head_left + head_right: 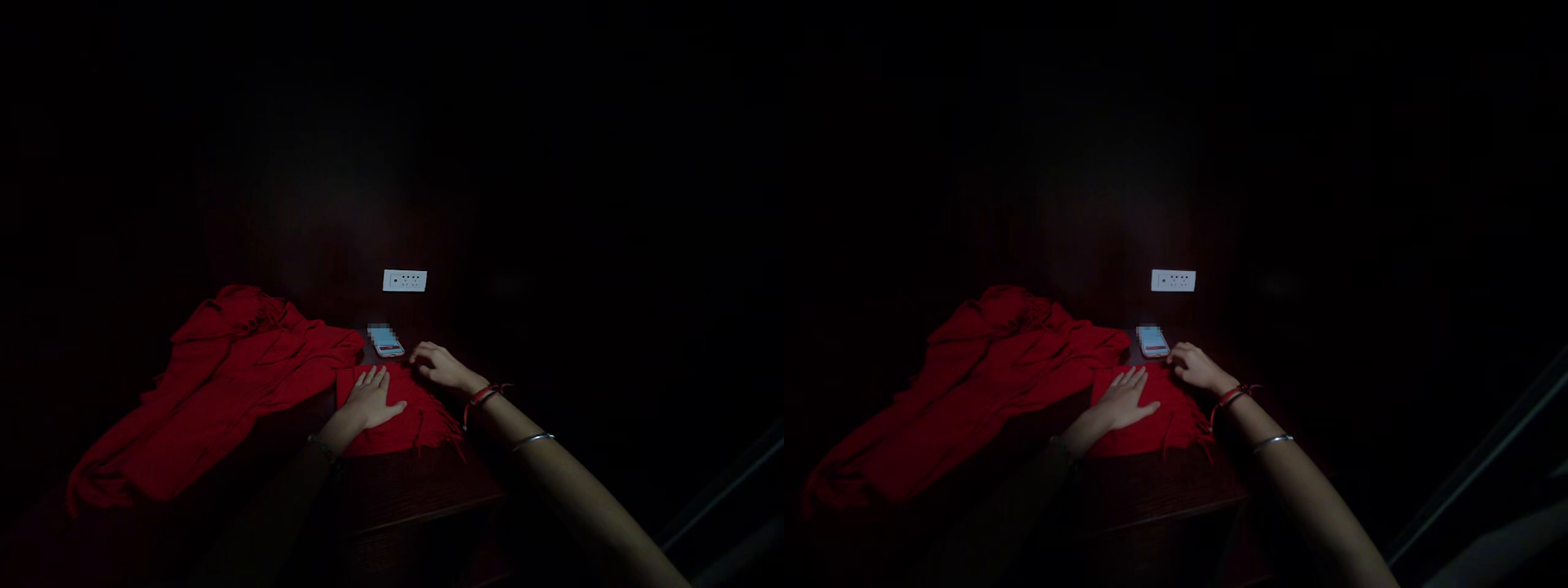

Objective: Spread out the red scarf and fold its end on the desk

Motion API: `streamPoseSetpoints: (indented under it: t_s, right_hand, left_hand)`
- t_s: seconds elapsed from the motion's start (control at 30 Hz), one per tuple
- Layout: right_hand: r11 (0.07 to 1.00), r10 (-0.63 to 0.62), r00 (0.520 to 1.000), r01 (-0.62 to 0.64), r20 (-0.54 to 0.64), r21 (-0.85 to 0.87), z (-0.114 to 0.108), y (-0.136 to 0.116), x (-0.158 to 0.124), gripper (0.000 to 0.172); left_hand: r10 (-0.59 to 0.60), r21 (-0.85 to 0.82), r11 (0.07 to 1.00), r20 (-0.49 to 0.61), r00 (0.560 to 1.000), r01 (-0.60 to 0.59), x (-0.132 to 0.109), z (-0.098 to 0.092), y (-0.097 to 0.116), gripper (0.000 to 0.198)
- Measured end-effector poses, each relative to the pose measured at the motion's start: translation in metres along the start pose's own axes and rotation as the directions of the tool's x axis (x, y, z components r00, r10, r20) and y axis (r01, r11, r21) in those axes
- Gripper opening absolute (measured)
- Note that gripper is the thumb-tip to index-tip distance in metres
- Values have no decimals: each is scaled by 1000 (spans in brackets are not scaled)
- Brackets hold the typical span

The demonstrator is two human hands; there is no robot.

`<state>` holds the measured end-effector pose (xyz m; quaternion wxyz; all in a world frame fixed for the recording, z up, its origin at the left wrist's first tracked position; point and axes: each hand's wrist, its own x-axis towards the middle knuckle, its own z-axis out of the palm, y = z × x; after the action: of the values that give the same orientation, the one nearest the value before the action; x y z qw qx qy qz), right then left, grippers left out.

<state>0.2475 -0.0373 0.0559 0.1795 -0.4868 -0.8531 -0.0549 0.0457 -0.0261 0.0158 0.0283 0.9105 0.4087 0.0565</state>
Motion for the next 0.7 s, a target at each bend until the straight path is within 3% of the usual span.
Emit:
streamPoseSetpoints:
  t_s: [0.07, 0.17, 0.37, 0.53, 0.6, 0.7]
  right_hand:
    - [994, -101, 993, 98, 56, 47, 7, -16, 12, 24]
    - [993, -109, 967, 116, 231, -17, 17, -22, 20, 23]
    - [975, 167, 903, -93, 395, -200, 12, 17, -3, 20]
    - [962, 225, 931, -166, 287, -215, -6, 28, -16, 21]
    - [976, 177, 967, -149, 184, -156, -9, 18, -9, 25]
    - [999, 23, 998, -21, 61, -33, -1, -2, 12, 28]
  left_hand:
    - [6, -2, 1000, -5, 1000, -6, 0, 0, 0, 84]
    - [10, -11, 1000, 2, 1000, -10, -2, -2, 0, 82]
    - [-3, -14, 1000, 29, 1000, 3, -3, -4, 2, 83]
    - [-7, -18, 1000, 35, 999, 8, -1, -2, 1, 85]
    - [1, -25, 1000, 28, 1000, 0, -1, -2, 1, 84]
    - [7, -30, 1000, 13, 1000, -6, -1, -1, 0, 83]
